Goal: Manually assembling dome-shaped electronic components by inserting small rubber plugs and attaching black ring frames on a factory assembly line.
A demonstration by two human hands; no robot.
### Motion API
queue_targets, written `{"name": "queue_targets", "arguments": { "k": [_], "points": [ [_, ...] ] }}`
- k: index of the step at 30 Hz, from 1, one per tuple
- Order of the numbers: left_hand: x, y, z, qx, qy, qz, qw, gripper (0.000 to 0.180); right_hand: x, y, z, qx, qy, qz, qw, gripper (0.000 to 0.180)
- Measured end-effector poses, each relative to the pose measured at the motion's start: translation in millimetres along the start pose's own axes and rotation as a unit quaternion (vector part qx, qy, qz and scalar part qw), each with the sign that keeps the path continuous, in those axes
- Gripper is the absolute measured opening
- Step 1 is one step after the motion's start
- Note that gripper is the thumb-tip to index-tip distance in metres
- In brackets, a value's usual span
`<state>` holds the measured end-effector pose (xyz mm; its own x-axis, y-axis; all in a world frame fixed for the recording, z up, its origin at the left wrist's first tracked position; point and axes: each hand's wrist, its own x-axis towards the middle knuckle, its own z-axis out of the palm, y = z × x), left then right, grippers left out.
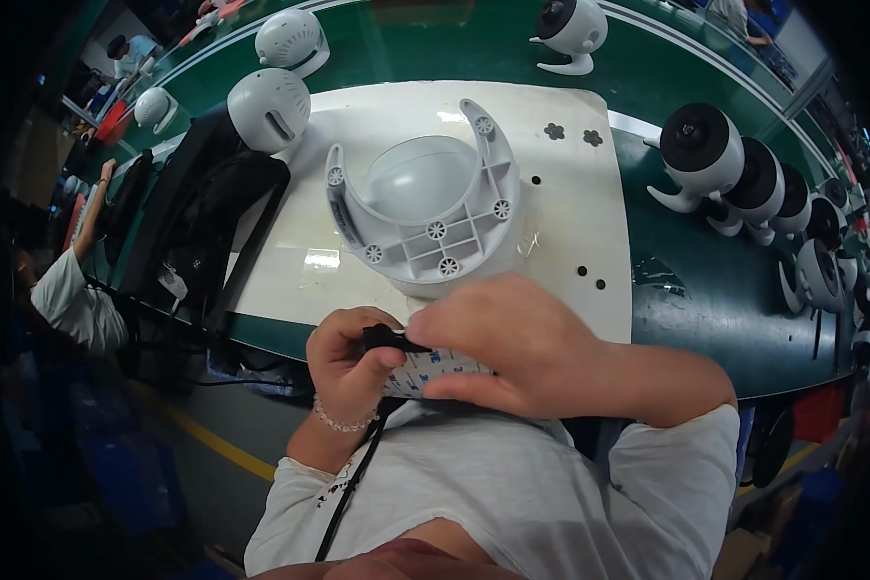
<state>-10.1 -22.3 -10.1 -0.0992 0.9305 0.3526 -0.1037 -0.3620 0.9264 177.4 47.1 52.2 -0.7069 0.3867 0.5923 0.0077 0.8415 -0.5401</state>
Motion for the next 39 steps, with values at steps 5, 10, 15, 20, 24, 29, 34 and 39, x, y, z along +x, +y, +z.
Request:
{"name": "queue_targets", "arguments": {
  "k": [5,10,15,20,24,29,34,39],
  "points": [
    [4.9,8.0,0.7,-0.019,-0.073,0.011,0.997,0.019,0.1,4.3,5.0,0.07,0.001,0.071,0.995,0.03],
    [8.6,20.3,3.1,0.127,-0.084,0.006,0.988,0.019,2.1,5.8,-2.6,0.101,-0.021,0.141,0.985,0.021],
    [6.1,15.0,6.7,0.172,-0.055,0.078,0.98,0.019,4.9,2.4,-1.4,-0.134,0.014,-0.072,0.988,0.02],
    [6.9,14.6,8.1,0.19,-0.043,0.104,0.975,0.018,3.7,5.5,-0.5,-0.106,0.02,-0.102,0.989,0.027],
    [9.0,17.1,9.0,0.222,-0.05,0.144,0.963,0.024,9.4,-1.1,0.1,0.047,0.042,0.004,0.998,0.032],
    [13.3,19.1,9.5,0.275,-0.081,0.195,0.938,0.029,13.5,-6.9,-2.5,0.037,-0.024,0.049,0.998,0.034],
    [12.6,19.2,11.4,0.229,-0.069,0.16,0.958,0.02,4.4,1.6,1.2,-0.009,-0.017,-0.049,0.999,0.038],
    [2.0,14.4,9.3,0.179,0.007,0.062,0.982,0.015,1.0,9.4,8.3,0.098,0.117,-0.104,0.983,0.052]
  ]
}}
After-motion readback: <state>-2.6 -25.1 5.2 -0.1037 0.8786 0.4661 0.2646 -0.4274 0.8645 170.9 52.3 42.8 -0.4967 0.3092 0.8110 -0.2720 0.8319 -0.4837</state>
